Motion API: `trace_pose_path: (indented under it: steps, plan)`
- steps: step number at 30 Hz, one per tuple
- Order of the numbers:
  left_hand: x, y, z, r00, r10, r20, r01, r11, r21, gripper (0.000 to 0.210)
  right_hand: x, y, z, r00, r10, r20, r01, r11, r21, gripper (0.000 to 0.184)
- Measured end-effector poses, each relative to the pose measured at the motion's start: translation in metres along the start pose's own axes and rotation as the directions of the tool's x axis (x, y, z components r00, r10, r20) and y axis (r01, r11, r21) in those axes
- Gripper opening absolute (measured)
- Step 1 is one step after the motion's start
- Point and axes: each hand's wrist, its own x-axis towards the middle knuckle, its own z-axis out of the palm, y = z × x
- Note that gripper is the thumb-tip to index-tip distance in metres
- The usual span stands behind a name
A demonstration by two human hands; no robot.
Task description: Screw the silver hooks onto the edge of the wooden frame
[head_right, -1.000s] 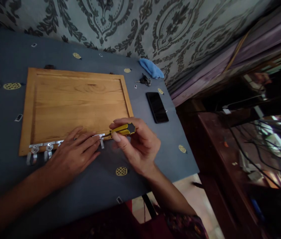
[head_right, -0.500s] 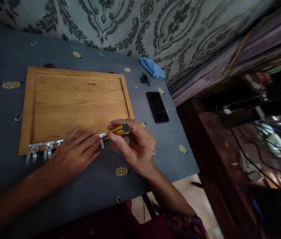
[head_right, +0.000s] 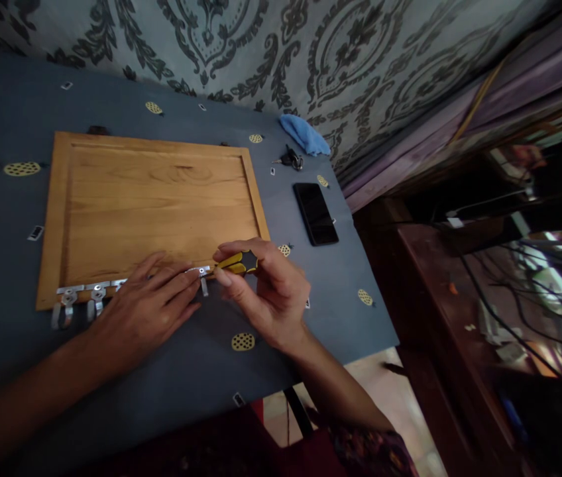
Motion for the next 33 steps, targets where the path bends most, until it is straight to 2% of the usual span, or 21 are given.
trace_pose_path:
  steps: [10, 18, 29, 33]
  plan:
    - [0.001, 0.0, -0.001, 1.0, 0.01, -0.013, -0.01, 1.0, 0.001, 0.022, 0.002, 0.0, 0.001, 1.0, 0.0, 0.007, 0.0, 1.0, -0.01, 0.017]
    - [0.001, -0.001, -0.001, 1.0, 0.009, -0.017, -0.009, 1.0, -0.006, 0.024, 0.004, -0.005, 0.0, 0.999, 0.037, 0.02, -0.035, 0.993, -0.11, 0.013]
    - [0.0, 0.0, 0.0, 1.0, 0.011, -0.02, -0.011, 1.0, 0.01, 0.025, 0.009, -0.008, -0.002, 0.999, -0.029, 0.015, 0.032, 0.96, -0.28, 0.006]
    - [0.001, 0.0, 0.0, 1.0, 0.008, -0.018, -0.008, 1.0, 0.005, 0.025, 0.01, -0.011, -0.003, 0.999, 0.005, 0.041, 0.006, 0.961, -0.276, 0.005]
